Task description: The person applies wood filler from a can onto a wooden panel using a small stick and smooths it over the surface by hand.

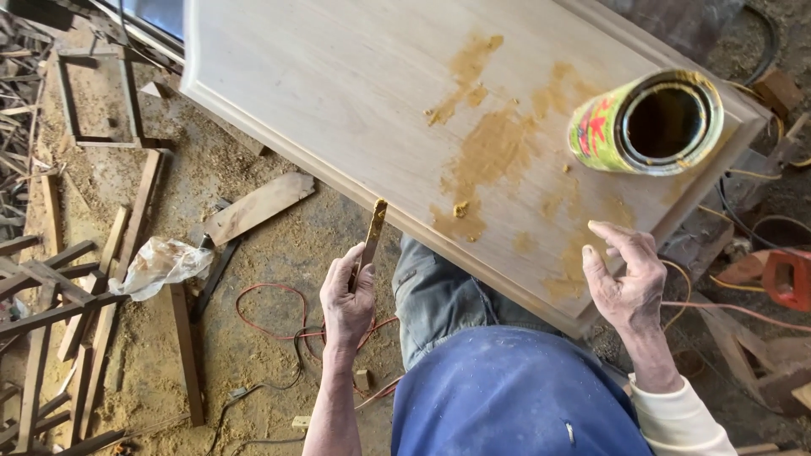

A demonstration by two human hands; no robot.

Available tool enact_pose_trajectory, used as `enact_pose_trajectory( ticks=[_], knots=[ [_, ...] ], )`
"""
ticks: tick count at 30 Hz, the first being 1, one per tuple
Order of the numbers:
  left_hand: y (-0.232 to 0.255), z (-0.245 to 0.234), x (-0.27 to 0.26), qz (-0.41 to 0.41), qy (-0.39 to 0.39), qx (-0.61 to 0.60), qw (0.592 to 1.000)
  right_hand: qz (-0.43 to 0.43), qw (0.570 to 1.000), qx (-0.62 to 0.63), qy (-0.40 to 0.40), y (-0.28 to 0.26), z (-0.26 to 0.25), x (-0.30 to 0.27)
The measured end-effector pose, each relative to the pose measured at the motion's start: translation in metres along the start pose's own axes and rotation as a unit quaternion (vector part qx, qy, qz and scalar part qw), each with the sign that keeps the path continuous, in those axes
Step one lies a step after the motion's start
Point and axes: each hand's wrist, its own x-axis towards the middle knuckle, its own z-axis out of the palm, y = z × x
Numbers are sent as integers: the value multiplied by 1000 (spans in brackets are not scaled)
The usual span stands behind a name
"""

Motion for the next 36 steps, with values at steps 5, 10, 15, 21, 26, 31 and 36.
enact_pose_trajectory(
  ticks=[5,10,15,21,26,31,36],
  knots=[
    [-7,-22,38,-29,-17,-12,999,-3,1000,2,1,-13,26,21],
    [-18,-12,67,7,-54,-41,998,89,995,36,8,-33,56,44],
    [-17,-2,86,95,-64,82,990,105,993,40,-20,-56,72,65],
    [-16,3,79,153,-71,172,970,113,992,48,-20,-61,79,80],
    [-10,8,80,136,-67,142,978,104,993,52,-16,-54,83,83],
    [-23,23,70,162,-49,148,974,94,993,69,-19,-57,84,87],
    [-25,16,69,203,-42,154,966,94,993,77,2,-50,83,85]
  ],
)
